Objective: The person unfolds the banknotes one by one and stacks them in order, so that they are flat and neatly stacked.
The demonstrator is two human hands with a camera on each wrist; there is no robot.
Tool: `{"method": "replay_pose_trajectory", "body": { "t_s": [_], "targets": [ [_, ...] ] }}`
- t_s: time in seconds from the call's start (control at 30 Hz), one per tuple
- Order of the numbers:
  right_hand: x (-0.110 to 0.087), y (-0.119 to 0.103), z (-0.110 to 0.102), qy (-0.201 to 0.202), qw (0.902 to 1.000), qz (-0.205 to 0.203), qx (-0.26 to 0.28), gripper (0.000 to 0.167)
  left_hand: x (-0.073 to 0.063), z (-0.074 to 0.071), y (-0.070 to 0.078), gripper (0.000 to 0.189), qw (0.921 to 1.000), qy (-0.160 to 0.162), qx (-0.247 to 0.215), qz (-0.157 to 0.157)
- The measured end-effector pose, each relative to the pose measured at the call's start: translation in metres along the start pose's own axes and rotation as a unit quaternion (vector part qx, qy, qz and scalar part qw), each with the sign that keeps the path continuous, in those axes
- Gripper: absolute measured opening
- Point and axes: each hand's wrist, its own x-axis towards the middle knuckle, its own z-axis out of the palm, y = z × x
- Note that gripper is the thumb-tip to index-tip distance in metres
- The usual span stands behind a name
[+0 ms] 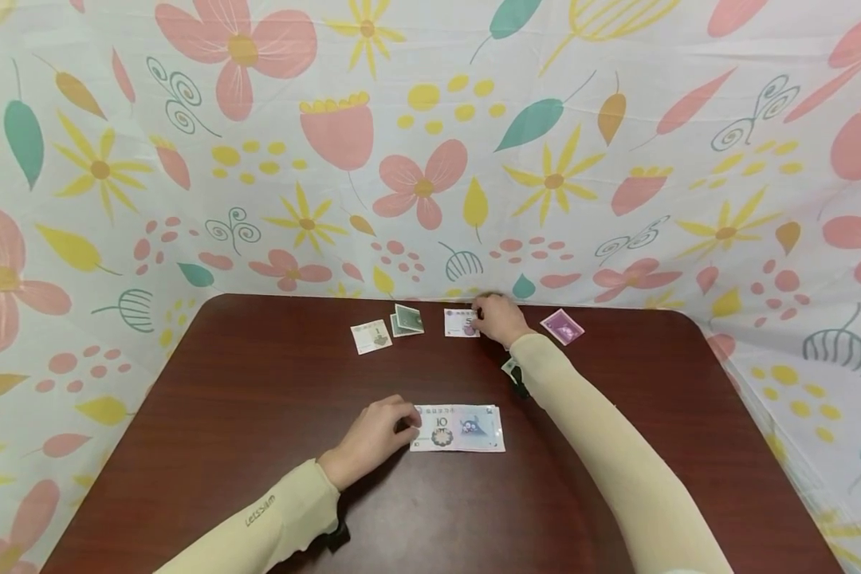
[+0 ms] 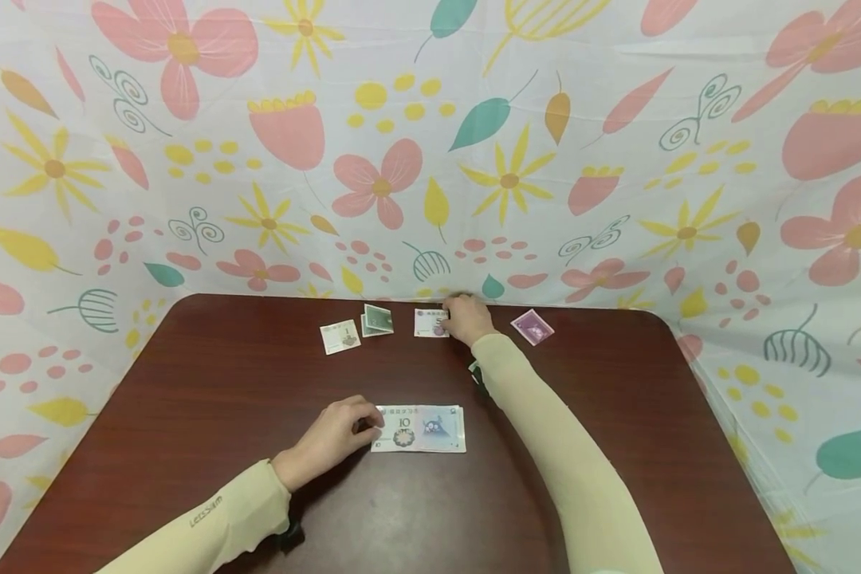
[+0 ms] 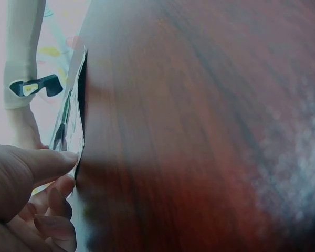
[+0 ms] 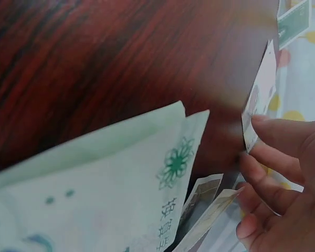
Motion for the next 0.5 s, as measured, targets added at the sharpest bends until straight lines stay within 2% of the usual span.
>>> {"method": "replay_pose_trajectory", "body": {
  "t_s": [0.2, 0.5],
  "targets": [
    [-0.0035, -0.0006, -0.0046, 0.003, 0.9995, 0.020, 0.024, 0.037, 0.0018, 0.0007, 0.0013, 0.006, 1.0000, 0.000, -0.004, 0.001],
    [-0.0074, -0.0037, 0.0024, 0.061, 0.9978, -0.016, 0.019, 0.018, -0.0016, -0.0010, 0.0004, 0.007, 0.9999, 0.001, 0.009, 0.004]
  ]
}}
